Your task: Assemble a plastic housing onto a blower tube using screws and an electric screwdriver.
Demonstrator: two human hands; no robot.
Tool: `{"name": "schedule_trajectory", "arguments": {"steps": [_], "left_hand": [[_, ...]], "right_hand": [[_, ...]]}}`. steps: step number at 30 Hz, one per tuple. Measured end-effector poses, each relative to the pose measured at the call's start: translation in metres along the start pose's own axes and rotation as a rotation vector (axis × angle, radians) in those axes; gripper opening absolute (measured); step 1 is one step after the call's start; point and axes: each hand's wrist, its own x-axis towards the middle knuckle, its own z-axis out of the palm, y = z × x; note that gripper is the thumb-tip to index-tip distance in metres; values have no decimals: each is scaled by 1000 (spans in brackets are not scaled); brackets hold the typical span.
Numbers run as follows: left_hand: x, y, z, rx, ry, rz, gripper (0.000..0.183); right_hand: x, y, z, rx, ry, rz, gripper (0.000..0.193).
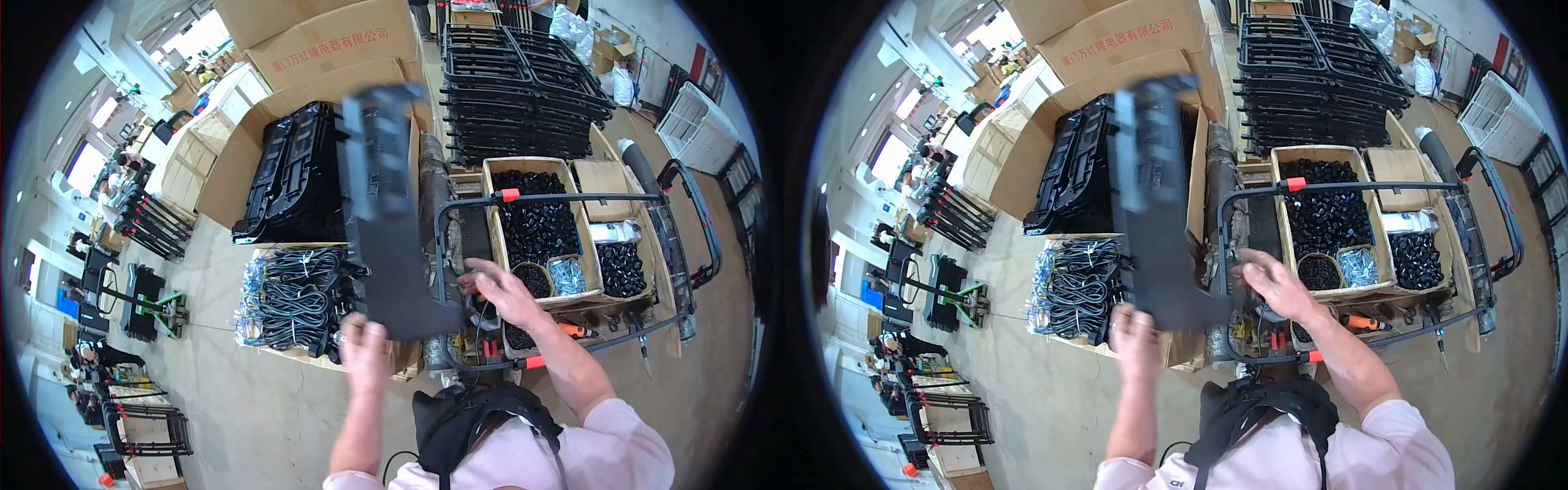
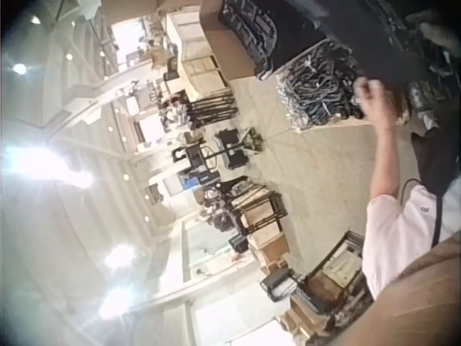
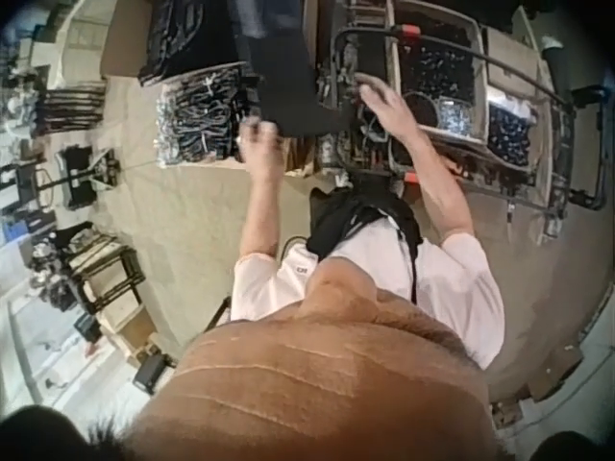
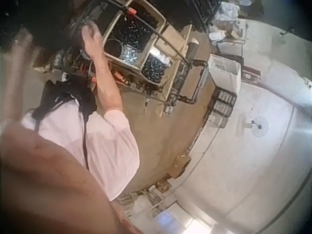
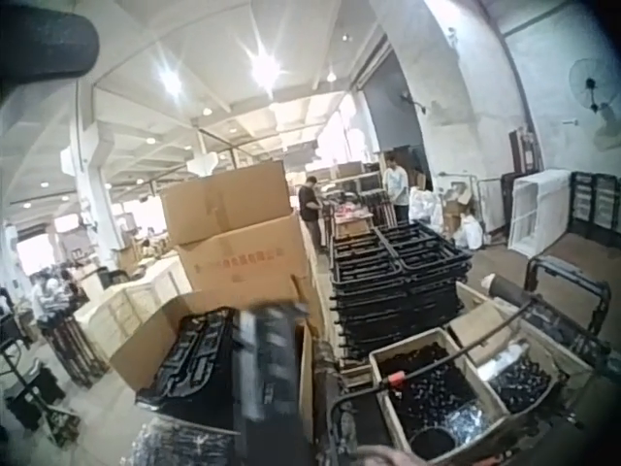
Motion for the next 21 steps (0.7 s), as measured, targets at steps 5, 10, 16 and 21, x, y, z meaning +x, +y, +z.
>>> {"name": "schedule_trajectory", "arguments": {"steps": [5,10,16,21], "left_hand": [[-74,-125,22,23,-159,-165,26],[-93,-170,29,910,-9,169,46],[-95,-188,37,961,-101,152,60],[-98,-198,35,995,-118,177,57]], "right_hand": [[2,87,18,112,152,71,44],[-4,159,10,-143,273,128,37],[3,187,13,-106,248,246,40],[2,179,11,-111,164,294,36]]}}
